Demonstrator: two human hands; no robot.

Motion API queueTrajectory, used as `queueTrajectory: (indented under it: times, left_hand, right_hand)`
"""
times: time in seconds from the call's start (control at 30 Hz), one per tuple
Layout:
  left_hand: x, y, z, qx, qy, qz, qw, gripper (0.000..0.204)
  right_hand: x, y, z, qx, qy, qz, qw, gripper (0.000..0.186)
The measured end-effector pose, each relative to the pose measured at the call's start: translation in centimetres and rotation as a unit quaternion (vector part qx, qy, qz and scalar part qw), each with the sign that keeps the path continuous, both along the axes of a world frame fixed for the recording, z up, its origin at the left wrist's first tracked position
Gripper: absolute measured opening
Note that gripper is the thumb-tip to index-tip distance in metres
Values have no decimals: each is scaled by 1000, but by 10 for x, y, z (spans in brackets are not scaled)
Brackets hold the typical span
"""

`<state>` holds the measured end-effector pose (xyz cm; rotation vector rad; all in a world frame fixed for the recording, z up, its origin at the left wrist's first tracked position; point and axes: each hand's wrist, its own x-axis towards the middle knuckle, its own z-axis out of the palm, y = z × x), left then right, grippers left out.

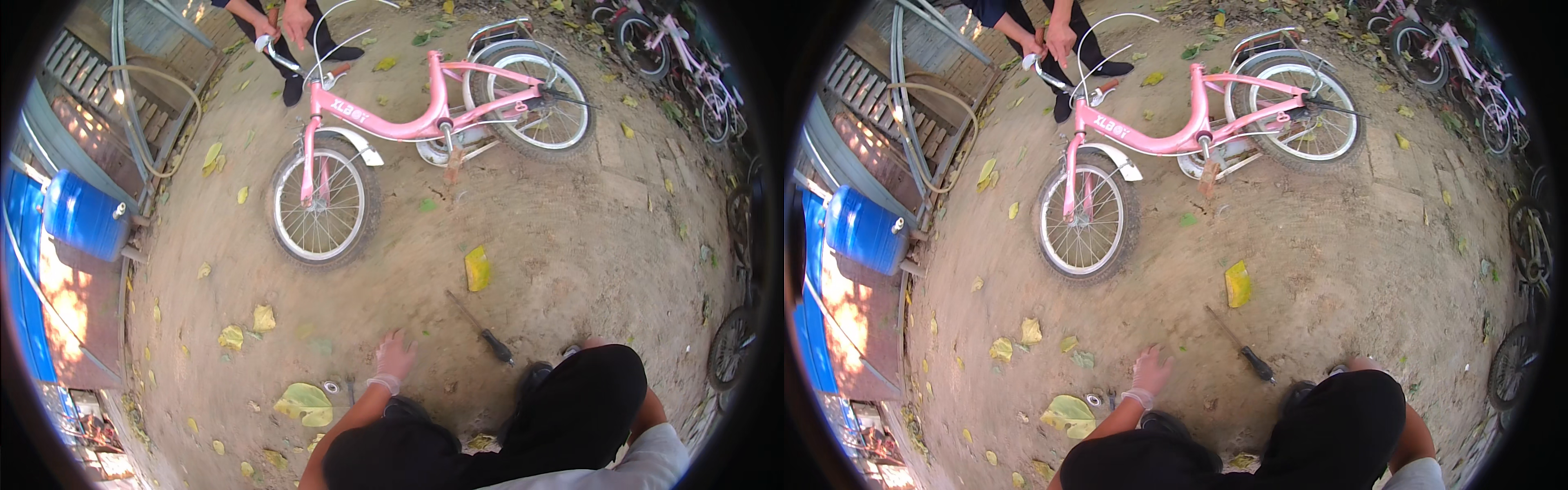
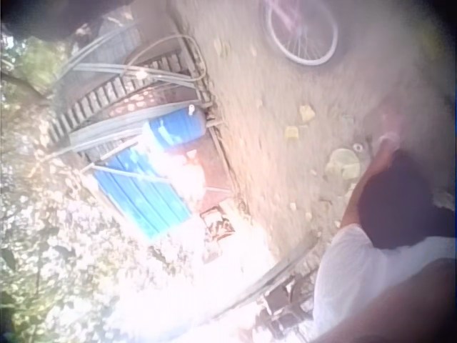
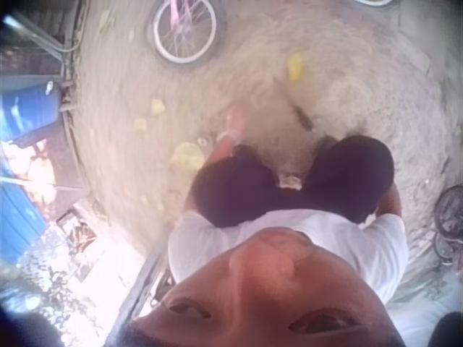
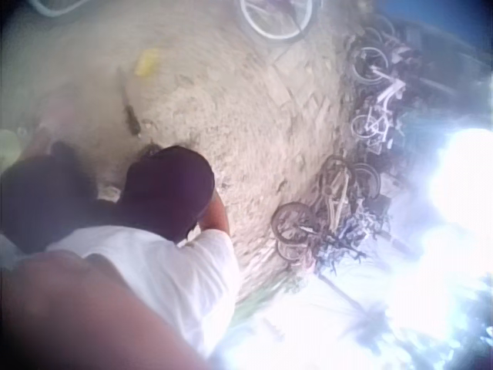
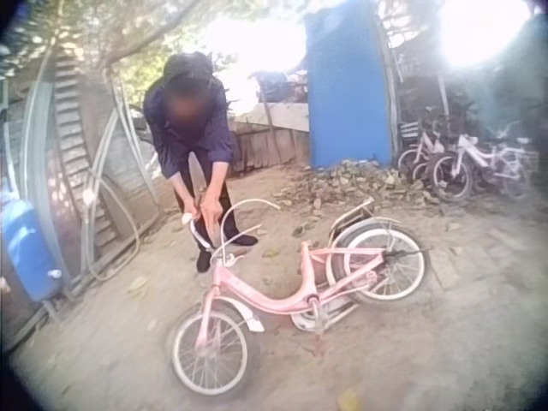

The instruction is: The person removes the crank arm from a pink bicycle using a wrench and hammer, then reassembles the crank and installs the handlebar. They use a hammer to tap the crank arm off, place a washer and pedal onto the crank, and attach the handlebar to the stem.

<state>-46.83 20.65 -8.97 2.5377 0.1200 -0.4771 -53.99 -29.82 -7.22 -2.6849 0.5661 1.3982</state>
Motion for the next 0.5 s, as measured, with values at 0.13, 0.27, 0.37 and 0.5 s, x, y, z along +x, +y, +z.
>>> queueTrajectory:
  times: [0.13, 0.27, 0.37, 0.5]
  left_hand:
    - [16, -20, 15, -33, -21, -53, 998, 48]
    - [17, -5, 41, -64, -78, -54, 993, 47]
    - [9, 27, 70, -25, -58, -58, 996, 49]
    - [25, 79, 125, -103, -11, 84, 991, 50]
  right_hand:
    - [62, 134, 17, 200, -157, 127, 959, 58]
    - [79, 191, 10, 197, -105, 266, 938, 54]
    - [68, 197, -3, 204, -92, 254, 941, 51]
    - [126, 206, 51, 356, 75, 332, 870, 50]
